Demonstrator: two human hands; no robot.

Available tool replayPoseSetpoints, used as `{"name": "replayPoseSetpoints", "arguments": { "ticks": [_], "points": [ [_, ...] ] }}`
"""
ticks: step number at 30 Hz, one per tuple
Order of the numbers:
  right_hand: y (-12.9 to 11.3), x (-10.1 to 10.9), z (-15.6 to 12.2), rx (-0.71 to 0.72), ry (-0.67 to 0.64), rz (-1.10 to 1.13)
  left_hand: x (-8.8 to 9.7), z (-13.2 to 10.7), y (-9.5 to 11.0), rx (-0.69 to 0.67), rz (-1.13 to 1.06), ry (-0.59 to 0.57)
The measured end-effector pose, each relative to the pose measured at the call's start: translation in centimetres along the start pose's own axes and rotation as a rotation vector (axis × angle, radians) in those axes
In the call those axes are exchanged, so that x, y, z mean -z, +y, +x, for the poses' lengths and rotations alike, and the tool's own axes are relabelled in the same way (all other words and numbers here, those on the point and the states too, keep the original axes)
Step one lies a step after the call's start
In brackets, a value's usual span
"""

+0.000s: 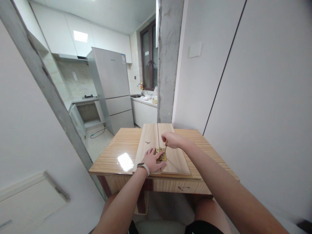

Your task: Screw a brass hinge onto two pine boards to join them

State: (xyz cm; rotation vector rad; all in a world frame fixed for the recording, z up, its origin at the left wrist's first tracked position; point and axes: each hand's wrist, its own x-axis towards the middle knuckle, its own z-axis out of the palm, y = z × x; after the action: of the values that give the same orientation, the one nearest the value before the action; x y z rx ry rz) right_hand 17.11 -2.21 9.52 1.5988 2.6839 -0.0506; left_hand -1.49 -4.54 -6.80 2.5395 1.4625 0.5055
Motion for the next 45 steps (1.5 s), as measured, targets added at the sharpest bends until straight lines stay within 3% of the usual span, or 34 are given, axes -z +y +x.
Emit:
{"name": "replayPoseSetpoints", "arguments": {
  "ticks": [11, 20, 37, 45],
  "points": [
    [0.09, -0.60, 0.29, -0.099, 0.083, -0.065, -0.25, 0.01, -0.23, -0.008, -0.001, 0.007],
    [0.19, -0.45, 0.20, 0.014, 0.016, 0.021, -0.30, 0.09, -0.22, -0.013, 0.017, 0.009],
    [-0.42, -0.29, 0.49, -0.063, 0.083, -0.108, -0.09, 0.04, -0.16, -0.012, 0.002, -0.006],
    [-0.36, -0.76, 0.89, 0.021, 0.046, 0.025, -0.11, 0.02, -0.16, -0.014, 0.003, 0.005]
  ]
}}
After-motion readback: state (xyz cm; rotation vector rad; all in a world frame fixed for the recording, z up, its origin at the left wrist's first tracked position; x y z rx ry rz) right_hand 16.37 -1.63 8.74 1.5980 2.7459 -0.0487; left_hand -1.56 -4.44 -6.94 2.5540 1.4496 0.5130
